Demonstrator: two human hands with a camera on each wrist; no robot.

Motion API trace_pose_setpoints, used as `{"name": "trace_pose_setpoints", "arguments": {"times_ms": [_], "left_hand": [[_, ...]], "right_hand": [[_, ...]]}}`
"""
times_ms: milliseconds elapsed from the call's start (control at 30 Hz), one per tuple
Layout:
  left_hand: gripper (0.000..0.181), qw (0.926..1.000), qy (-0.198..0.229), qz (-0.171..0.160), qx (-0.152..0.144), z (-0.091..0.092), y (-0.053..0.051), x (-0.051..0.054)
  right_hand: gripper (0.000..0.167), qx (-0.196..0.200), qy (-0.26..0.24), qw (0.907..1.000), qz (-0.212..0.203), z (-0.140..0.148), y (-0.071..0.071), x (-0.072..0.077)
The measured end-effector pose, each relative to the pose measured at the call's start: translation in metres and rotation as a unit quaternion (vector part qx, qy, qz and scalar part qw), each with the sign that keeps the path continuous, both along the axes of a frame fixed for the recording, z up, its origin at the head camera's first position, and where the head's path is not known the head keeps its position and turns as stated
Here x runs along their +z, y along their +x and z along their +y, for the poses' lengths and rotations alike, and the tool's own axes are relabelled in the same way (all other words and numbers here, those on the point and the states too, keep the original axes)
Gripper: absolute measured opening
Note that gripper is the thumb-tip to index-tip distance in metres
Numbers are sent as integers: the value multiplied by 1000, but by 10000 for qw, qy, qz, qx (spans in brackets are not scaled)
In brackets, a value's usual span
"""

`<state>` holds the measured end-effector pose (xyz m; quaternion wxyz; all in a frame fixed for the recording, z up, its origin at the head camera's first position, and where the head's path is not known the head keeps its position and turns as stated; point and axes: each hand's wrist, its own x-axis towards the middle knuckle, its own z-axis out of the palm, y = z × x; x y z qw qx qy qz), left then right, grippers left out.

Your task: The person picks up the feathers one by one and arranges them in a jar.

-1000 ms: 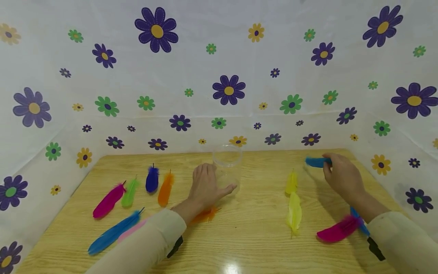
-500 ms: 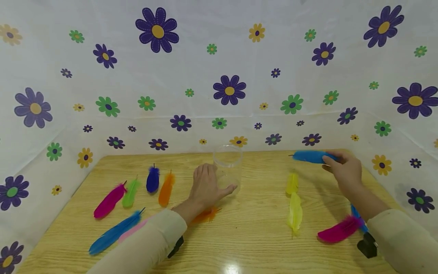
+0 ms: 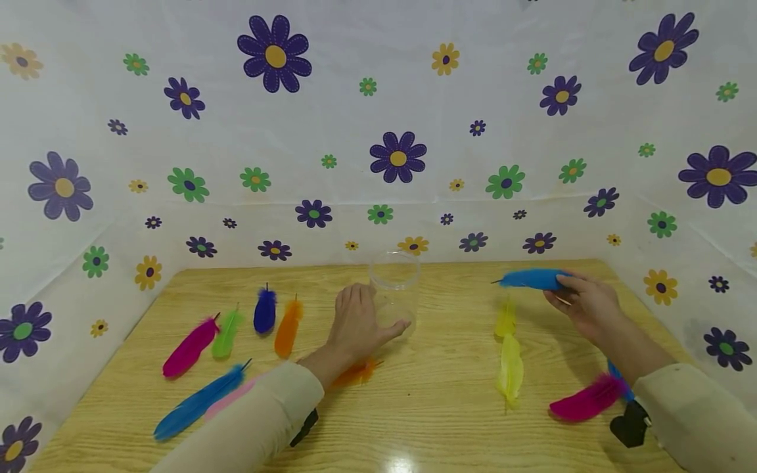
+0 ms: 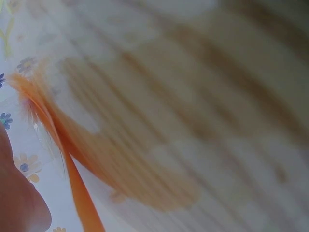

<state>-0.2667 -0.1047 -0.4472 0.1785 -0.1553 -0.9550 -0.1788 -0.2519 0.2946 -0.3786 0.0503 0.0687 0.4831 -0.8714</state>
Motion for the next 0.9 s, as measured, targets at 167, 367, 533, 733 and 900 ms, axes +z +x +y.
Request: {"name": "trace_pose_setpoints", "arguments": {"times_ms": [167,367,533,733,900], "left_hand": [[82,10000,23,-29,-21,1,0,0],[81,10000,-29,19,-5,0,0,0],[81,10000,21,44,-46,0,1,0],[81,10000,24,75,-45,0,0,-1],[81,9999,49,98,-62,-1,0,0]], "right_hand": [[17,-125,-171,9997,-101,-1,0,-2],[11,-297,-55,9995,-126,-5,-1,-3],[24,-320,118,9994,-16,-7,-2,-5],[28,-353,-85,9993,9,-10,-4,-4],[29,-411,-135,9990,-72,-13,-5,-1]]}}
